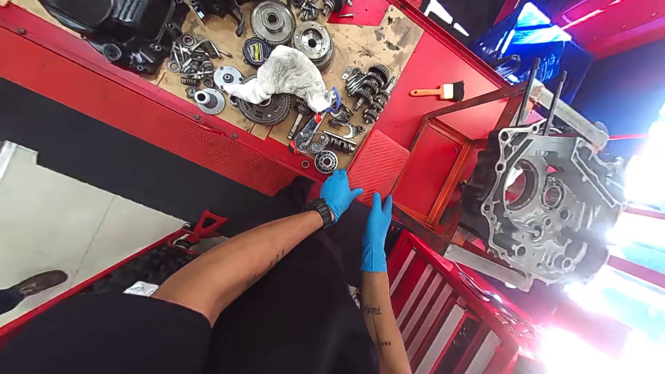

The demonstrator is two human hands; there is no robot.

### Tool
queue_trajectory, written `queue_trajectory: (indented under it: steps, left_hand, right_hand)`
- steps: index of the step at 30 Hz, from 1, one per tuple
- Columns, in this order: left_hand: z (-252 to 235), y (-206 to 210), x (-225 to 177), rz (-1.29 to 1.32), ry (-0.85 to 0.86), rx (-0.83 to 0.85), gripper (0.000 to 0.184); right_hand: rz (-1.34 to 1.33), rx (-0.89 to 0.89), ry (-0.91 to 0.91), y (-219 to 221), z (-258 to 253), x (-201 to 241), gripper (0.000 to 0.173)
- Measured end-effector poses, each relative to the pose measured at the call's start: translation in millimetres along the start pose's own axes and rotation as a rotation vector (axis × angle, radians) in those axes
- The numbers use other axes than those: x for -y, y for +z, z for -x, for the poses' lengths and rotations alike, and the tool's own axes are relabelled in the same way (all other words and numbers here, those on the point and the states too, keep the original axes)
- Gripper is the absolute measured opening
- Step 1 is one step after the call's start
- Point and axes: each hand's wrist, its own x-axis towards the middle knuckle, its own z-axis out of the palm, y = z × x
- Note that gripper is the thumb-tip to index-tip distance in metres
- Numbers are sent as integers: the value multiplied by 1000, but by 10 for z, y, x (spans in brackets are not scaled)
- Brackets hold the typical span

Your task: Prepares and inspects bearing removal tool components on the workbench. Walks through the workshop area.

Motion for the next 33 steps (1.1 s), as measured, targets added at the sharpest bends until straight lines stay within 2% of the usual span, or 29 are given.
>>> queue_trajectory:
  steps: [4, 7, 9, 13, 17, 21, 26, 29, 33]
  left_hand:
    - [-99, 74, -70, -1, -6, -33, 94]
    - [-59, 161, -58, -7, 3, -57, 95]
    - [-19, 230, -41, -2, 2, -62, 97]
    - [7, 279, -87, -2, -6, -79, 103]
    - [15, 314, -94, -44, 59, -121, 113]
    - [5, 298, -143, -35, 98, -109, 119]
    - [6, 189, -166, 31, 93, -72, 112]
    - [3, 143, -167, 65, 103, -58, 109]
    - [7, -23, -135, 97, 118, -38, 100]
  right_hand:
    - [140, -32, -160, 71, -59, 44, 73]
    - [335, -170, -381, 129, -260, 223, 75]
    - [381, -217, -310, 138, -493, 402, 71]
    - [302, -235, -92, 171, -893, 597, 60]
    - [315, -240, -84, 278, -949, 637, 56]
    - [293, -245, -77, 283, -833, 655, 60]
    - [163, -301, -22, 231, -837, 723, 57]
    - [-23, -207, -36, 329, -781, 799, 51]
    - [185, -326, -95, 362, -807, 841, 57]
